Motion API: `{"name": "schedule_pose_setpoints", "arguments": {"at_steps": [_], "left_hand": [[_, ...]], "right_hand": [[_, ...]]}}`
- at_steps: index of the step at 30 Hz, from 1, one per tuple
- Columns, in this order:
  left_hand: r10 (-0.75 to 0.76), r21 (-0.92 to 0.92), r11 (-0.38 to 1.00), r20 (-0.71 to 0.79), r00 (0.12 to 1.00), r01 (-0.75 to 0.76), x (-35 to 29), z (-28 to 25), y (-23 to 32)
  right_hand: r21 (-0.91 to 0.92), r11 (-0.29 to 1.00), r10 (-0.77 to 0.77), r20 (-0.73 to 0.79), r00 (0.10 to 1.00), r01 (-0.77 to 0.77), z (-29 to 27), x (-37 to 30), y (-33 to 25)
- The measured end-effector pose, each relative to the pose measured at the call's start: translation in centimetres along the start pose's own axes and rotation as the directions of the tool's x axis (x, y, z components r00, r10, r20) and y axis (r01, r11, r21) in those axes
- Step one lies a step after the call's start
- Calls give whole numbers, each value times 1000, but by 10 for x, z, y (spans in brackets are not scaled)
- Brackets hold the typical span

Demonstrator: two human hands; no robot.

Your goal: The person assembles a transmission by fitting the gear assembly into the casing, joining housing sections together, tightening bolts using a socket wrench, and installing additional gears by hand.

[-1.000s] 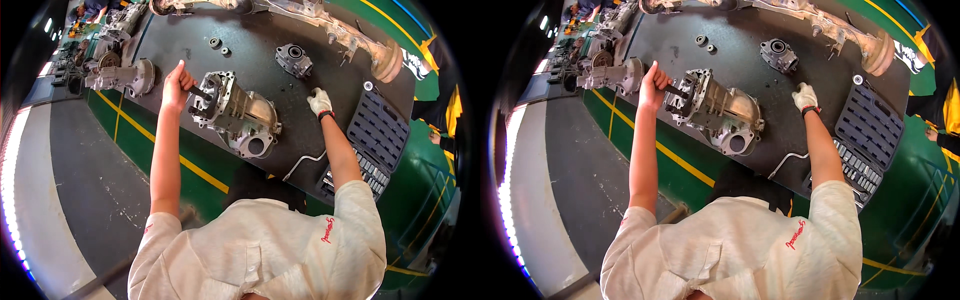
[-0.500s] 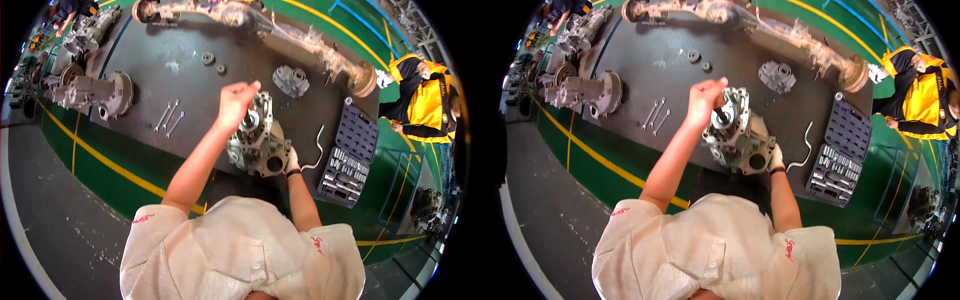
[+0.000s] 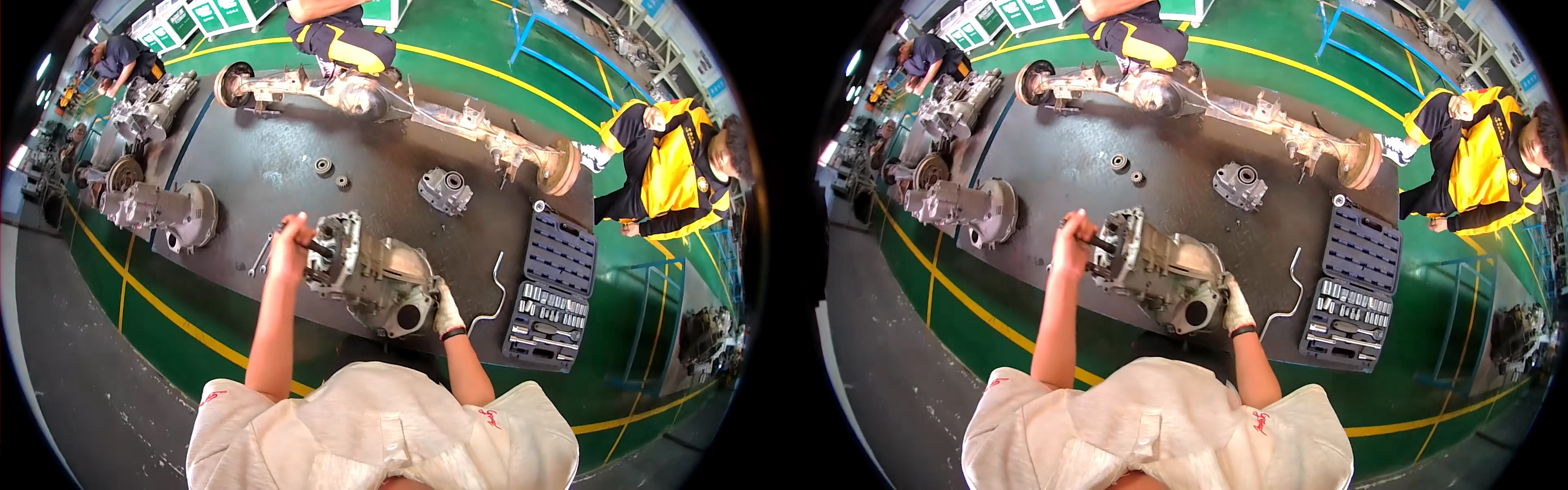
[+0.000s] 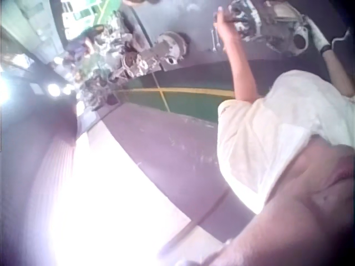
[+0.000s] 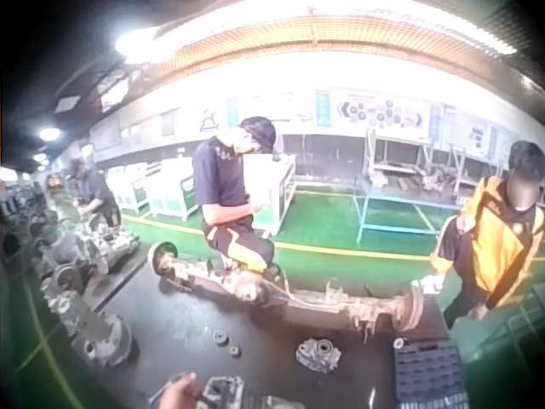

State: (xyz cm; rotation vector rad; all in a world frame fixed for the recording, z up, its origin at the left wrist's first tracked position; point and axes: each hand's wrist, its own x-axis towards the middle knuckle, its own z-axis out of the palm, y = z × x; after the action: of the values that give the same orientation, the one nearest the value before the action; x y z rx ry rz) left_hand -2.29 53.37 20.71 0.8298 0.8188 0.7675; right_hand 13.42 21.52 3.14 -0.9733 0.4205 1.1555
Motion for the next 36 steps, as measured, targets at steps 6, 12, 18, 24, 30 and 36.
{"name": "schedule_pose_setpoints", "arguments": {"at_steps": [6,12,18,24,30,36], "left_hand": [[-108,-270,960,-85,991,81,3,-66,17],[-215,-539,835,-125,969,115,-10,-140,-62],[-407,-706,696,-232,884,135,9,-190,-133],[-413,-582,793,-296,861,180,37,-241,-168],[-414,-319,906,-525,744,279,77,-297,-182],[-456,-147,854,-675,580,500,106,-328,-200]], "right_hand": [[-59,997,-44,10,999,45,35,-30,-37],[-368,913,-185,7,983,175,52,-64,-76],[-526,833,-272,-115,955,174,61,-84,-63],[-514,836,-245,-35,969,192,66,-87,-48],[-499,832,-295,-30,955,241,69,-86,-28],[-638,710,-353,41,935,297,74,-81,-30]]}}
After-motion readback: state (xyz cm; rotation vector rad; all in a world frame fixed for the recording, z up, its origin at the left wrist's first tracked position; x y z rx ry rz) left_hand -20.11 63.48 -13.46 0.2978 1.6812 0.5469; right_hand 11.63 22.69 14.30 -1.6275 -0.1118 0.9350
